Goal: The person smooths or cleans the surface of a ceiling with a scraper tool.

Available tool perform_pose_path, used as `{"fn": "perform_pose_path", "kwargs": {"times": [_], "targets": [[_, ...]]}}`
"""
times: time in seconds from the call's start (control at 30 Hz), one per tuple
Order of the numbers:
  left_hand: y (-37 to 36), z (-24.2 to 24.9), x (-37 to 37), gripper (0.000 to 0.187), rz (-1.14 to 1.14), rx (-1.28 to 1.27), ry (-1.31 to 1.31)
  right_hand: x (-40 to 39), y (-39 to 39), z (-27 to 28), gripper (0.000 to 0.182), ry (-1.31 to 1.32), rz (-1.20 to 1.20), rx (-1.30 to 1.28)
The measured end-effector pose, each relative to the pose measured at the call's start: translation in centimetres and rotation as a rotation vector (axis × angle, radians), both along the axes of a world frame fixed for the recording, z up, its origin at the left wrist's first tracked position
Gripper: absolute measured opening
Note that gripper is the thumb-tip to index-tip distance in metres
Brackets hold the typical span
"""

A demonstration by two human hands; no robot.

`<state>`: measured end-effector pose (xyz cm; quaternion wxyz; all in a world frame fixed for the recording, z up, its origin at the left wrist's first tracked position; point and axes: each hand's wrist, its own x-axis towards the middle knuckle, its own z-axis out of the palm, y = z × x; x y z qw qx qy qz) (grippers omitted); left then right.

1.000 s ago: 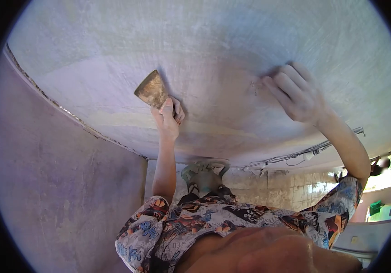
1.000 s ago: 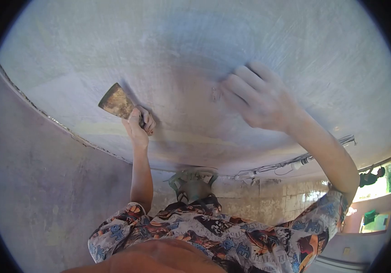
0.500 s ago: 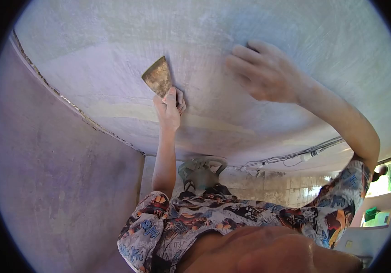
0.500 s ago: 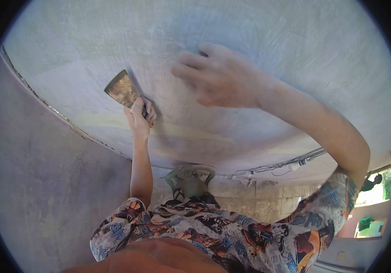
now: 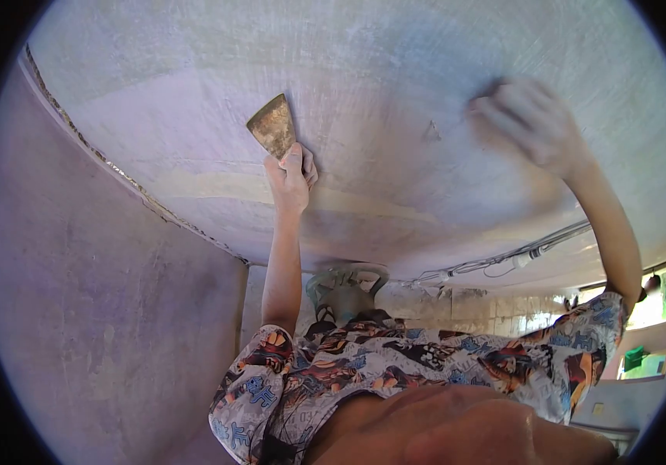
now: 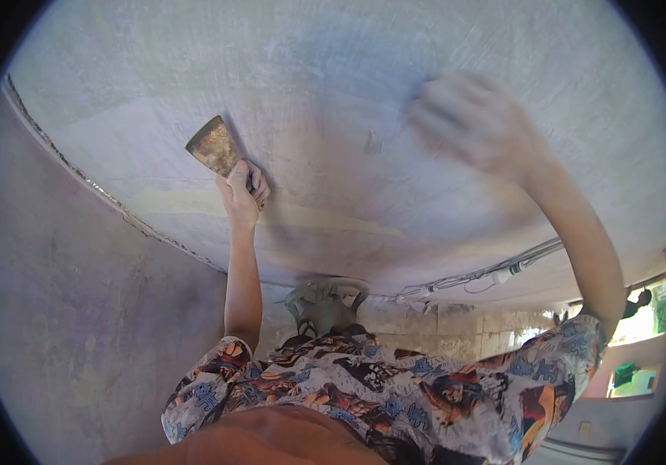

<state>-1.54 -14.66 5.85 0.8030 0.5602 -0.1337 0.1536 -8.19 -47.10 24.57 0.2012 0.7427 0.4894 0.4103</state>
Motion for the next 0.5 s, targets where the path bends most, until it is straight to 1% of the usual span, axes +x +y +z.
{"fn": "perform_pose_path", "kwargs": {"times": [0.03,0.07,0.13,0.17,0.23,0.3,0.33,0.4,0.43,0.5], "targets": [[0.1,-0.1,0.1,0.043,-0.003,0.01,0.003,-1.1,-1.7,-0.4,0.023,-0.015,-0.089,0.107],[0.1,-0.1,0.4,0.043,-0.024,0.015,-0.029,-1.6,-2.7,-1.2,0.023,-0.02,-0.094,0.113],[0.2,-0.2,0.7,0.042,-0.043,0.027,-0.063,-1.8,-3.5,-3.7,0.023,-0.122,-0.126,0.677],[0.2,-0.1,1.1,0.043,-0.022,0.027,-0.045,-1.7,-2.9,-4.8,0.023,-0.126,-0.123,0.684],[0.2,-0.1,1.2,0.043,-0.001,0.046,-0.014,-1.3,0.3,-6.9,0.022,-0.037,-0.004,1.02],[0.2,0.1,1.4,0.044,0.03,0.048,0.005,0.5,2.6,-9.1,0.022,-0.065,0.085,1.116],[0.2,0.1,1.6,0.044,0.031,0.063,0.004,1.3,3.6,-9.9,0.022,-0.066,0.086,1.131],[0.2,0.0,1.9,0.045,0.045,0.082,-0.003,2.6,5.0,-11.0,0.022,-0.087,0.119,1.291],[0.3,-0.2,2.1,0.045,0.042,0.094,-0.001,3.1,5.3,-11.7,0.022,-0.087,0.115,1.303],[0.2,-0.3,2.3,0.045,0.057,0.119,-0.01,3.8,5.6,-12.7,0.02,-0.127,0.081,1.407]]}}
